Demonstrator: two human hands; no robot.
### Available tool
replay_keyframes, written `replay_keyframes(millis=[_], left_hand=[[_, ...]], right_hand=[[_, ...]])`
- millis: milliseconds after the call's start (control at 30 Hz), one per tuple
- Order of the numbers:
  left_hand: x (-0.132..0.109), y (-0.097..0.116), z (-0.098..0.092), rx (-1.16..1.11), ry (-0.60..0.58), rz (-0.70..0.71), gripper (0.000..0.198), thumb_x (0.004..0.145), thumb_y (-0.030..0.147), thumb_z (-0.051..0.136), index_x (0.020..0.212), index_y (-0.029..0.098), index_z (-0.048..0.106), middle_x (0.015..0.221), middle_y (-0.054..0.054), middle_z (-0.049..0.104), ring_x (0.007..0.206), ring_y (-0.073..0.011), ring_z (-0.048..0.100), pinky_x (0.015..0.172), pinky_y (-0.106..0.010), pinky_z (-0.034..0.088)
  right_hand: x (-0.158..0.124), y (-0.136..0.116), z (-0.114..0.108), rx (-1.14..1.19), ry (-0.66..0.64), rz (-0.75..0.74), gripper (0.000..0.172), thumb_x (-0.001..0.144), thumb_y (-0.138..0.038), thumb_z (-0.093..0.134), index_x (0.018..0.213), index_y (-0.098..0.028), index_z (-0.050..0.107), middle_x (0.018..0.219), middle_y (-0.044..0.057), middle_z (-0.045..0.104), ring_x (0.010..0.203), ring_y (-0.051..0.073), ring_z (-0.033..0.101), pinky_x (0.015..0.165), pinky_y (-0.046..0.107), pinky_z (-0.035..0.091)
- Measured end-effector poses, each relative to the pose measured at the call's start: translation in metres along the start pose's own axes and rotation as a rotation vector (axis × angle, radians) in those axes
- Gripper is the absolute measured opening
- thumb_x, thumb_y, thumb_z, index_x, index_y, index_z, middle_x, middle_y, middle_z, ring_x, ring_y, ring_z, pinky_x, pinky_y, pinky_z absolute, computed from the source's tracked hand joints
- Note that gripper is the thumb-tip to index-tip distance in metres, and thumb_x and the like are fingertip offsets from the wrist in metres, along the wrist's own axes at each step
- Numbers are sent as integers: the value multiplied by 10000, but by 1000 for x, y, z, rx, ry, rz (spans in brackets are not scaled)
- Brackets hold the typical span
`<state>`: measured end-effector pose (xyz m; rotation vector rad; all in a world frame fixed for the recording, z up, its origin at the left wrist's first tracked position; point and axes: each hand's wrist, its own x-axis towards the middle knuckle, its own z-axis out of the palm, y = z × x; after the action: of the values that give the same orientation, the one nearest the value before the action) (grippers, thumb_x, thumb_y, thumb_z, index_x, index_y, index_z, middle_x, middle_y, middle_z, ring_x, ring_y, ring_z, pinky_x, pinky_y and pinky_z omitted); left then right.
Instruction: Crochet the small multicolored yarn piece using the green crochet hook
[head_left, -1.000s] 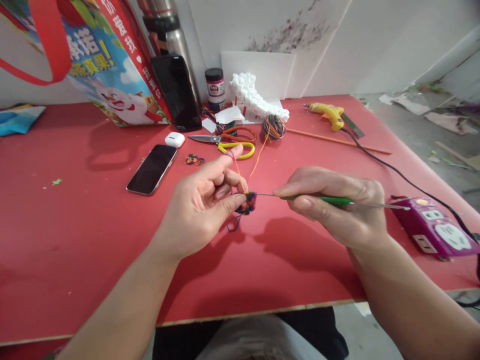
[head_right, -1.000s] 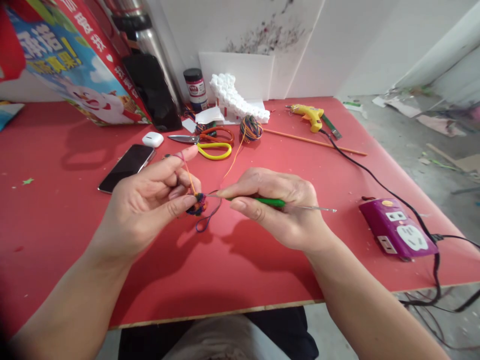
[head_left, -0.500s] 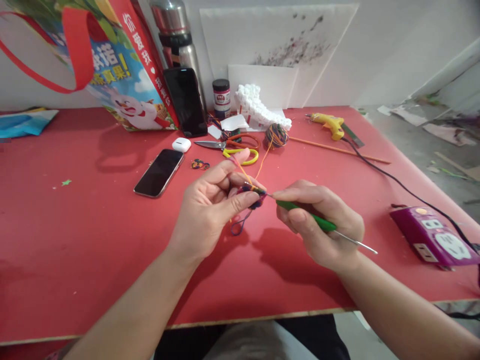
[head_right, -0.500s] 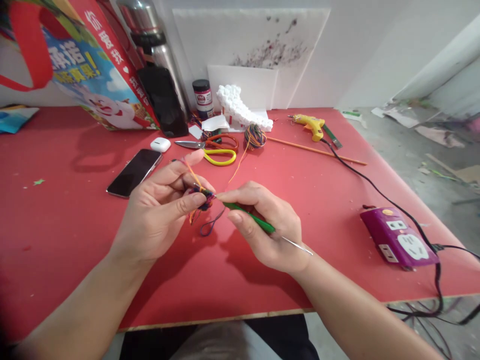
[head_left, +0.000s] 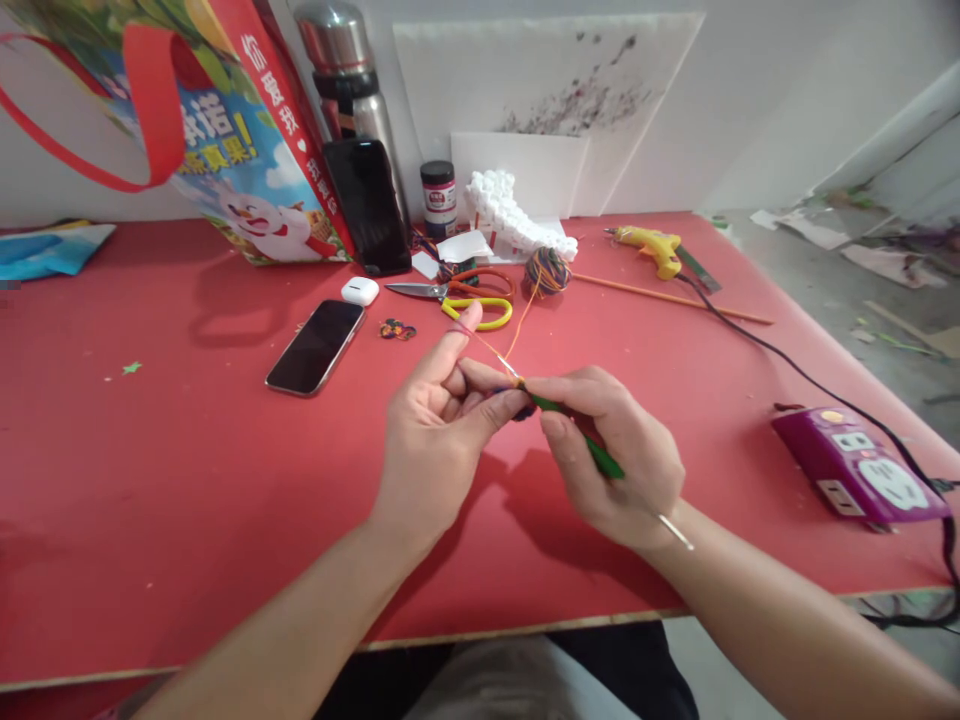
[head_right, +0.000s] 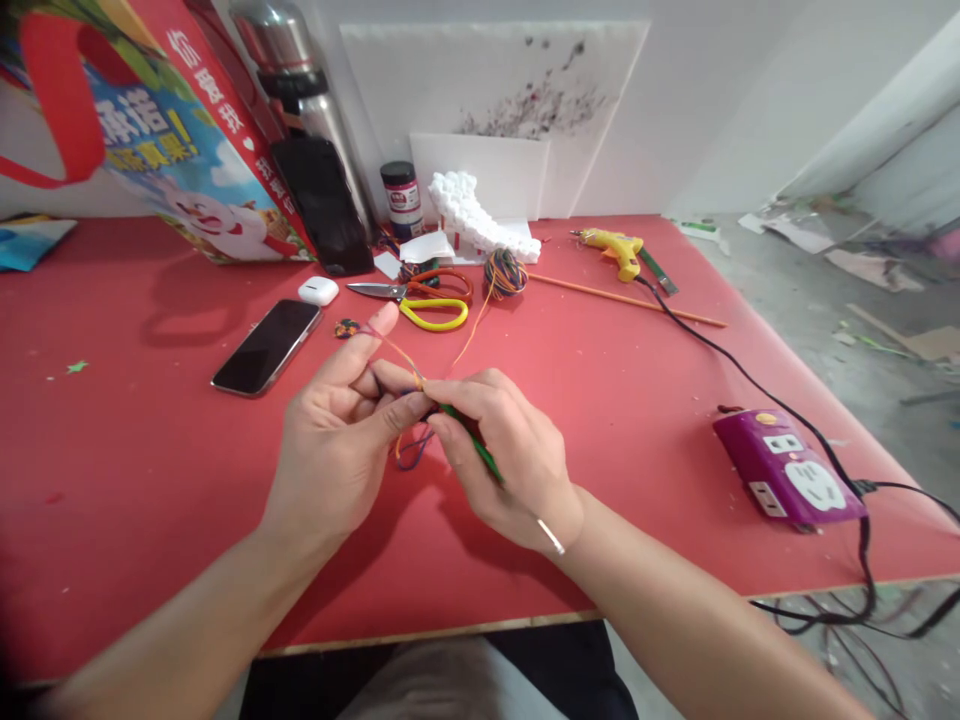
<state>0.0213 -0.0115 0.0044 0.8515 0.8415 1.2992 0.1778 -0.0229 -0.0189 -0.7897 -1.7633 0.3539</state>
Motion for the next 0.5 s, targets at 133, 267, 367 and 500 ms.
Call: replay_keyframes(millis=[133,267,367,500], left_hand=[[0,1,4,-135,1,-122,876,732,145,946,1535,221,603,719,56,705,635,-75,606,602,-156,502],[3,8,1,-203,-78,-164,929,685,121,970,1531,256,610,685,75,690,650,-78,618,661,-163,530],[5,14,-5,-154,-98,-160,883,665,121,977,1480,247,662,700,62,695,649,-97,631,629,-190,532],[7,20,-10,-97,-97,-131,776,664,116,972,1392,233,729,724,45,701,697,-112,667,697,-213,570]], right_hand=[[-3,0,4,-45,42,-29,272,1018,-138,633,1277,-213,664,949,70,751,800,192,719,711,314,617],[-3,7,0,52,-4,-103,294,1039,-185,625,1331,-202,657,897,65,709,791,196,696,679,320,604],[-3,10,-1,112,-14,-110,309,1045,-209,635,1352,-194,664,895,69,713,779,193,685,672,322,591],[-3,11,-2,162,-16,-89,326,1024,-197,664,1350,-194,691,921,80,743,766,194,693,659,325,579]])
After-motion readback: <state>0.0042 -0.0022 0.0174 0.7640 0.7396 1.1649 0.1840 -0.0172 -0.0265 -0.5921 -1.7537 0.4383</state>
